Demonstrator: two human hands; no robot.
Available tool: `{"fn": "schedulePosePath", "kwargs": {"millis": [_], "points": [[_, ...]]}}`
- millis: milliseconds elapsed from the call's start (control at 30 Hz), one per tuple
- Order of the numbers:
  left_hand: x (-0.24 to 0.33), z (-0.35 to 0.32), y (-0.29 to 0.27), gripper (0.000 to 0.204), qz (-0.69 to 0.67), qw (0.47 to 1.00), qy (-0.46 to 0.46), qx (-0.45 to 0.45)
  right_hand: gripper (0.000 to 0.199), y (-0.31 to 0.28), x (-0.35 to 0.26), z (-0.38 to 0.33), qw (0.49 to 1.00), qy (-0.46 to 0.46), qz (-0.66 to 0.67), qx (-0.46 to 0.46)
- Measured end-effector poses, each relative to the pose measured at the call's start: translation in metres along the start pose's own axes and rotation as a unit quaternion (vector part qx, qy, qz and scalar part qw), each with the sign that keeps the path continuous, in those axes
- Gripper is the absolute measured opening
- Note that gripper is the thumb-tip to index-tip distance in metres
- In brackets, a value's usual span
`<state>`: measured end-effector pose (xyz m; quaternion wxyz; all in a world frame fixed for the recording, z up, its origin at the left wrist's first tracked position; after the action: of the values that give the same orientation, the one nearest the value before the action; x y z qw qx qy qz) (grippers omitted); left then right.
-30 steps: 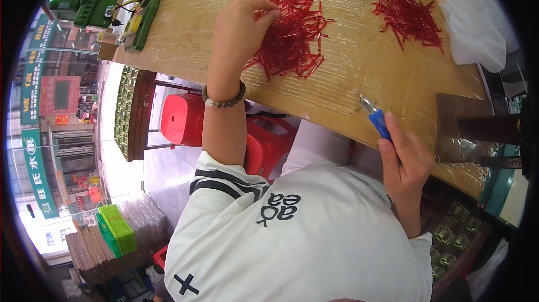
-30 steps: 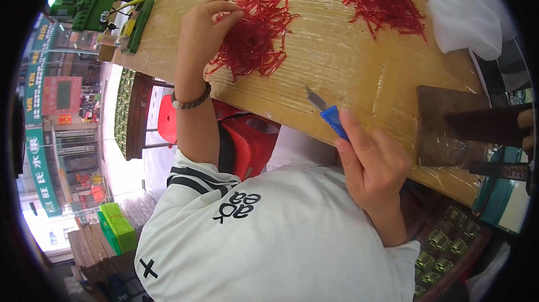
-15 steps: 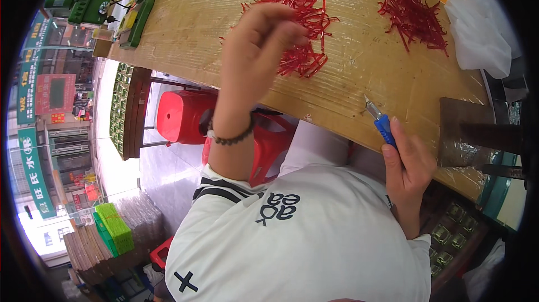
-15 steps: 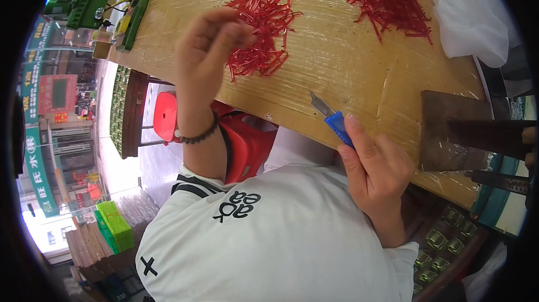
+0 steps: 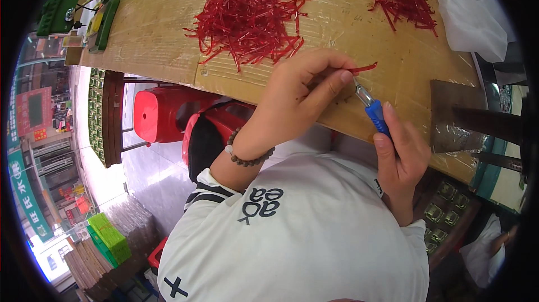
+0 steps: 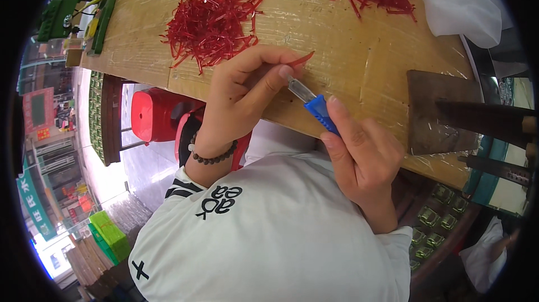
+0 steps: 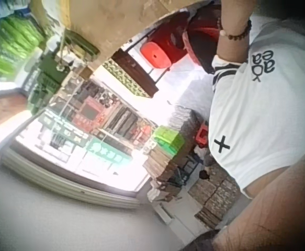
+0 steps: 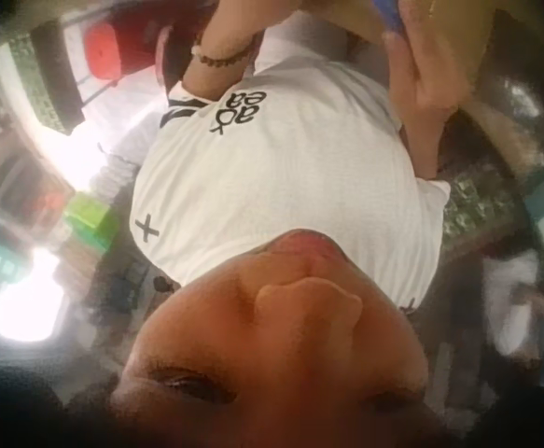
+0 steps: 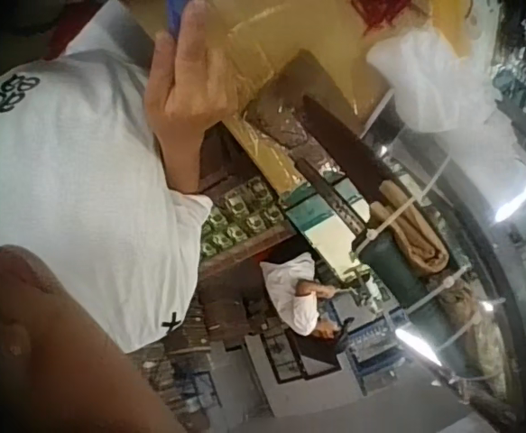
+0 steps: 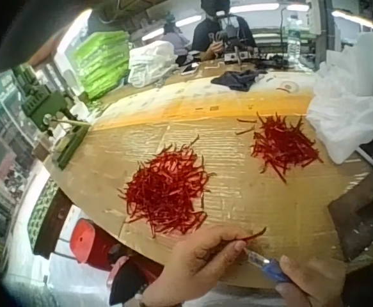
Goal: The person uses a blue utility knife to cut thin red vegetable strips on a wooden cutting board. They repeatedly pick up individual strips, trim them, and place them into a growing pile on the board.
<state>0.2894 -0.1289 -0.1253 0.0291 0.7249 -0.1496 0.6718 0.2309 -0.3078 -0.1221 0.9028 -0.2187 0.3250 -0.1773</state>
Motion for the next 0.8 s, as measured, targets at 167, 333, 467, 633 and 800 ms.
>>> {"fn": "schedulePosePath", "kwargs": {"millis": [167, 333, 467, 633, 800], "points": [[0.001, -0.002, 0.001, 0.015, 0.059, 0.998, 0.018, 0.033, 0.037, 0.000, 0.000, 0.001, 1.000, -0.008, -0.011, 0.001], [-0.001, -0.004, 0.004, 0.014, 0.044, 0.997, 0.016, 0.054, 0.037, 0.004, -0.001, 0.000, 0.999, 0.001, -0.049, -0.014], [-0.006, -0.004, 0.004, 0.013, 0.065, 0.994, 0.030, 0.081, 0.038, 0.007, -0.002, 0.002, 0.995, 0.024, -0.090, -0.045], [0.004, -0.009, 0.004, 0.012, 0.184, 0.961, 0.117, 0.170, 0.039, 0.008, -0.004, 0.005, 0.994, 0.027, -0.093, -0.052], [0.008, -0.017, 0.008, 0.012, 0.244, 0.924, 0.169, 0.239, 0.039, 0.008, -0.004, 0.005, 0.993, 0.022, -0.097, -0.065]]}}
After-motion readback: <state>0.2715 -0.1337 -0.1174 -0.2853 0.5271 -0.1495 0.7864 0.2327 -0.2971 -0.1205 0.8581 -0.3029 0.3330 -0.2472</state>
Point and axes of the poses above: each hand's wrist, its own z-axis towards the middle knuckle, its own y-axis out of the palm, x = y × z, the point moved 5 cm from there along z, towards the middle knuckle, and after that the axes turned 13 degrees about -y, right-handed, at the moved point
